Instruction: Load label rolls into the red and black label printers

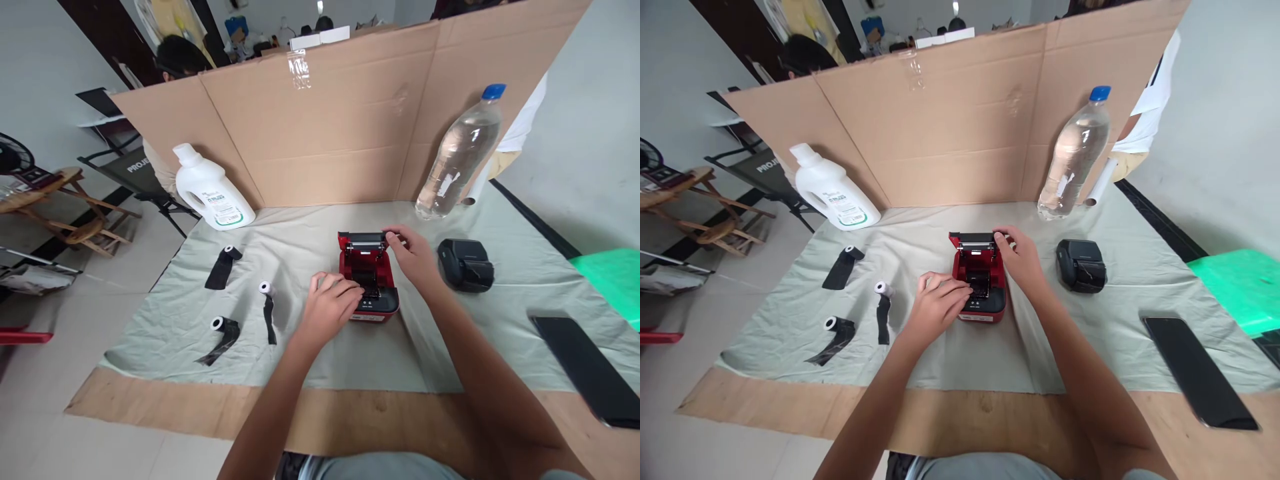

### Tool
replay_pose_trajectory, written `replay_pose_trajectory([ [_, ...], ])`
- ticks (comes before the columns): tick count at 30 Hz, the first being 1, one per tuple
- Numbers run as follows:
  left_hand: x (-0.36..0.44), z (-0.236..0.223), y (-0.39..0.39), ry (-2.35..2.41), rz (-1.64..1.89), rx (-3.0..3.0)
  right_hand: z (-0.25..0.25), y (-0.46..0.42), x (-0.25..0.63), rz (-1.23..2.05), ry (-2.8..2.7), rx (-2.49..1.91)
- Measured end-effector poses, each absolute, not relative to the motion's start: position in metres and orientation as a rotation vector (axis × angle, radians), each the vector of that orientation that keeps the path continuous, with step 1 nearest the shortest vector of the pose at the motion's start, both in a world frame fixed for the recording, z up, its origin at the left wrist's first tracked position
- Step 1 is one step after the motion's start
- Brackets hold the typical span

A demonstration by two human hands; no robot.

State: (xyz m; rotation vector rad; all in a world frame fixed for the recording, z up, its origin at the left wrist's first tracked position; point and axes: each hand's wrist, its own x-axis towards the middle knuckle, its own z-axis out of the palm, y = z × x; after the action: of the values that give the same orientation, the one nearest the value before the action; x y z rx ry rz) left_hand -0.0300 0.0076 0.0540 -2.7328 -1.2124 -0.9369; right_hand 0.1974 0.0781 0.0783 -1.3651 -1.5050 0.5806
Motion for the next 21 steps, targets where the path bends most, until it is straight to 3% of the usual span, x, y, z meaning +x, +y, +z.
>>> replay_pose_trajectory([
  [11, -0.036, 0.040, -0.004, -1.090, -1.101, -2.585, 0.016, 0.018, 0.188, 0.846, -1.219, -1.294],
  [18, -0.024, 0.019, 0.028, -2.548, -2.213, -2.430, 0.008, 0.016, 0.186, 1.094, -1.104, -1.224],
  [21, -0.020, 0.014, 0.036, -2.788, -2.609, -2.401, 0.003, 0.017, 0.186, 1.130, -1.075, -1.189],
])
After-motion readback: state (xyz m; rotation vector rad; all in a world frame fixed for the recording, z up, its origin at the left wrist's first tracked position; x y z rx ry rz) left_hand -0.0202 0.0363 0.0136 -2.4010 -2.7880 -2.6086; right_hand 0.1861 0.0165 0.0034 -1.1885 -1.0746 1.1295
